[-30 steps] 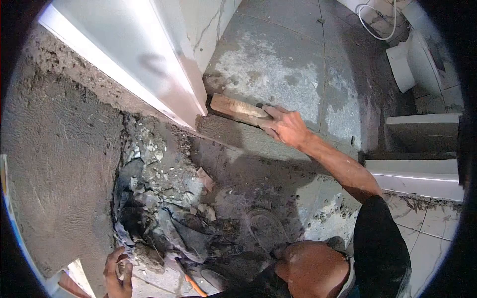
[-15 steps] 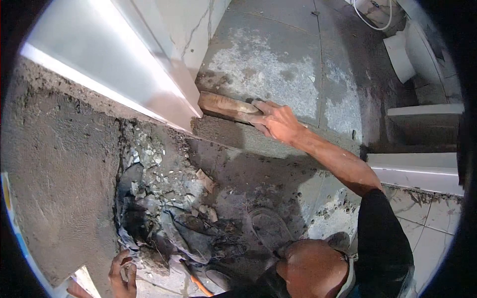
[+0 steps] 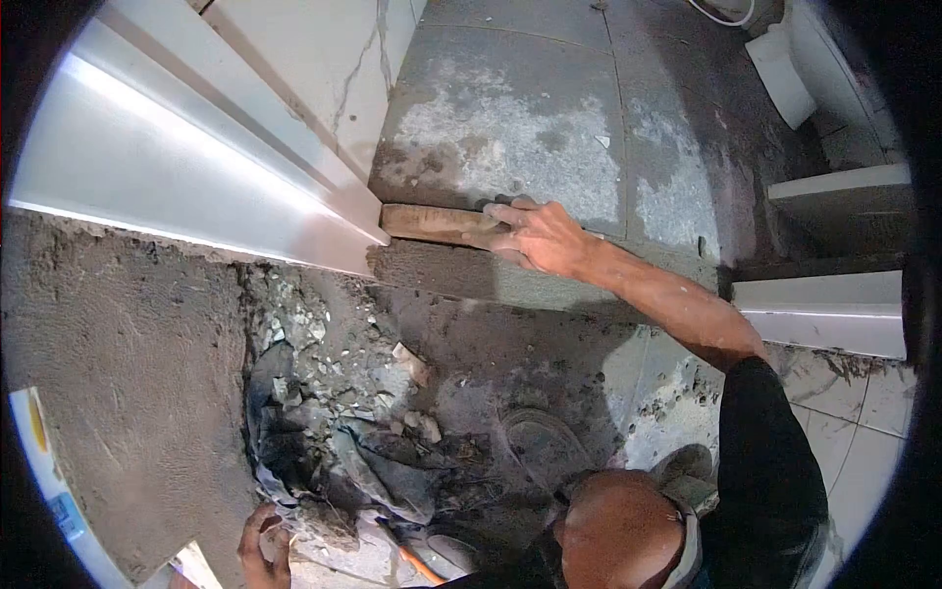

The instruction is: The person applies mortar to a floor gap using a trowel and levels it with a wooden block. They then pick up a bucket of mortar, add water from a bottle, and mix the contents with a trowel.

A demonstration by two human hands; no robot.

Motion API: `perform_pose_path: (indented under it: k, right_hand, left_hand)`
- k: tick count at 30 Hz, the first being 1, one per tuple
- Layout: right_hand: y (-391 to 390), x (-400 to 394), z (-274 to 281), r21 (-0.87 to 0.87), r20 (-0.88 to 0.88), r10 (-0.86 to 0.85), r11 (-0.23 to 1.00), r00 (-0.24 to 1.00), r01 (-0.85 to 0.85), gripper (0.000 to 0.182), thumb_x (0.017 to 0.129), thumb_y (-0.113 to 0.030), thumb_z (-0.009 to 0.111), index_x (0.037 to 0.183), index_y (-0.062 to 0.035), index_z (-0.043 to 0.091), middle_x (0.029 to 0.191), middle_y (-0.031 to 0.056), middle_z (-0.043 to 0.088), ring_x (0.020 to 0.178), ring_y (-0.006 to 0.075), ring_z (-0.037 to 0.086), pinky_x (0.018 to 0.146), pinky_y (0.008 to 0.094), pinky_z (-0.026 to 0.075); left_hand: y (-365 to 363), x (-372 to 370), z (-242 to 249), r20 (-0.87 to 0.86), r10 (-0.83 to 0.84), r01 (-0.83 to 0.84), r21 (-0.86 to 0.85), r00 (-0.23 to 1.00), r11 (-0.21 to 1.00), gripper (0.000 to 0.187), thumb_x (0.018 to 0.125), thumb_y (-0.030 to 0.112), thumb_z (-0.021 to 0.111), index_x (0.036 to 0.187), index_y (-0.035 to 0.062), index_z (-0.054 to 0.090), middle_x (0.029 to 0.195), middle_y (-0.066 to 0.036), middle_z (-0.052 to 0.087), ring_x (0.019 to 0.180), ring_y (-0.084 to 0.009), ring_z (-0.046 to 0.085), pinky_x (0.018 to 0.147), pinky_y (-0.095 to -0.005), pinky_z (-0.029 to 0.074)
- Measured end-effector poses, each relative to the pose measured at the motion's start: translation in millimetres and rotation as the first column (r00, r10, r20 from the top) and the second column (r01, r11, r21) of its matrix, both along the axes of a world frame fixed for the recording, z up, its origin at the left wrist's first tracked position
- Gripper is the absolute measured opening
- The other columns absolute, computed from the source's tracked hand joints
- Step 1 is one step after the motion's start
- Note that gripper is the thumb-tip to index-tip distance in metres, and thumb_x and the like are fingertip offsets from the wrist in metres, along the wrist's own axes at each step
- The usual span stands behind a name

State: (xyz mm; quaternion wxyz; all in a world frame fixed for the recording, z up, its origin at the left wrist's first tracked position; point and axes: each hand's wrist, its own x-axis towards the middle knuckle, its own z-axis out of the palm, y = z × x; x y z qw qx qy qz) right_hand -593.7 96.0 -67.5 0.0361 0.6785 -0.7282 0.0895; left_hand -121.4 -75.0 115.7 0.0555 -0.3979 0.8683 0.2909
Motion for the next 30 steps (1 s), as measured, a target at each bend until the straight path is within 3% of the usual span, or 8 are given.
perform_pose_path:
  k: [12, 18, 20, 23, 25, 26, 29, 30]
  right_hand:
    - [-6, 14, -6, 0.067, -0.089, -0.147, 0.986, 0.985, 0.153, 0.055, 0.068, -0.016, 0.065, 0.119, -0.0343, 0.054, 0.111, 0.0103, 0.052, 0.083, 0.0223, 0.059, 0.049, 0.0294, 0.053]
    - [21, 12, 4, 0.045, -0.114, -0.153, 0.986, 0.982, 0.159, 0.058, 0.07, -0.016, 0.065, 0.122, -0.0357, 0.051, 0.112, 0.0092, 0.052, 0.081, 0.0226, 0.061, 0.052, 0.0283, 0.054]
    - [38, 6, 9, 0.088, -0.073, -0.183, 0.978, 0.98, 0.189, 0.051, 0.068, -0.015, 0.064, 0.115, -0.0329, 0.058, 0.119, 0.0098, 0.052, 0.092, 0.0251, 0.061, 0.055, 0.0309, 0.054]
    - [76, -5, 6, 0.092, -0.039, -0.187, 0.977, 0.982, 0.19, 0.043, 0.07, -0.014, 0.065, 0.109, -0.0316, 0.062, 0.117, 0.0069, 0.054, 0.088, 0.0224, 0.062, 0.056, 0.0302, 0.055]
    - [100, -12, 10, 0.174, -0.058, -0.222, 0.958, 0.973, 0.229, 0.036, 0.071, -0.014, 0.065, 0.104, -0.0295, 0.065, 0.119, 0.0071, 0.054, 0.092, 0.0243, 0.061, 0.06, 0.0327, 0.056]
    - [111, -15, 12, 0.192, -0.044, -0.227, 0.954, 0.973, 0.231, 0.035, 0.071, -0.015, 0.065, 0.104, -0.0291, 0.065, 0.12, 0.0074, 0.054, 0.092, 0.0253, 0.061, 0.062, 0.0336, 0.056]
    - [149, -23, 8, 0.21, -0.013, -0.273, 0.94, 0.962, 0.27, 0.033, 0.073, -0.017, 0.064, 0.104, -0.0283, 0.065, 0.12, 0.0081, 0.054, 0.093, 0.027, 0.061, 0.067, 0.0349, 0.055]
    - [157, -25, 6, 0.199, 0.013, -0.3, 0.936, 0.954, 0.292, 0.032, 0.074, -0.017, 0.064, 0.104, -0.0277, 0.065, 0.12, 0.0086, 0.054, 0.093, 0.0278, 0.061, 0.068, 0.0352, 0.055]
  left_hand:
    - [4, -7, 5, 0.038, 0.022, -0.022, 0.01, 0.999, 1.0, 0.027, 0.087, 0.01, 0.052, 0.11, -0.0027, 0.052, 0.101, -0.015, 0.06, 0.09, -0.0237, 0.06, 0.081, -0.0329, 0.045]
    - [5, 3, 7, 0.049, 0.08, -0.08, 0.016, 0.996, 0.997, 0.027, 0.086, 0.01, 0.053, 0.11, -0.0027, 0.052, 0.102, -0.015, 0.06, 0.09, -0.024, 0.059, 0.081, -0.0327, 0.045]
    - [5, 7, 7, 0.045, 0.086, -0.088, 0.033, 0.995, 0.996, 0.028, 0.086, 0.01, 0.053, 0.111, -0.0028, 0.052, 0.103, -0.015, 0.059, 0.09, -0.024, 0.059, 0.081, -0.0328, 0.044]
    - [4, 13, 6, 0.049, 0.081, -0.083, 0.026, 0.995, 0.996, 0.029, 0.086, 0.011, 0.054, 0.111, -0.0028, 0.051, 0.105, -0.016, 0.059, 0.089, -0.024, 0.059, 0.081, -0.0332, 0.044]
    - [2, 12, 4, 0.056, 0.041, -0.041, -0.012, 0.998, 0.999, 0.031, 0.085, 0.011, 0.054, 0.113, -0.0022, 0.051, 0.105, -0.015, 0.059, 0.091, -0.0238, 0.059, 0.081, -0.0337, 0.044]
    - [-2, 11, 13, 0.225, -0.012, 0.018, -0.025, 0.974, 1.0, 0.028, 0.088, 0.011, 0.053, 0.114, 0.0016, 0.052, 0.109, -0.016, 0.058, 0.094, -0.0276, 0.058, 0.081, -0.033, 0.046]
    - [2, -3, 19, 0.166, -0.061, 0.061, 0.006, 0.984, 0.998, 0.027, 0.087, 0.008, 0.053, 0.114, 0.0012, 0.053, 0.108, -0.016, 0.058, 0.095, -0.0274, 0.057, 0.082, -0.0328, 0.046]
    - [4, -6, 21, 0.227, 0.103, -0.124, 0.08, 0.968, 0.989, 0.027, 0.087, 0.009, 0.053, 0.113, 0.001, 0.053, 0.109, -0.016, 0.058, 0.098, -0.0276, 0.056, 0.084, -0.0329, 0.045]
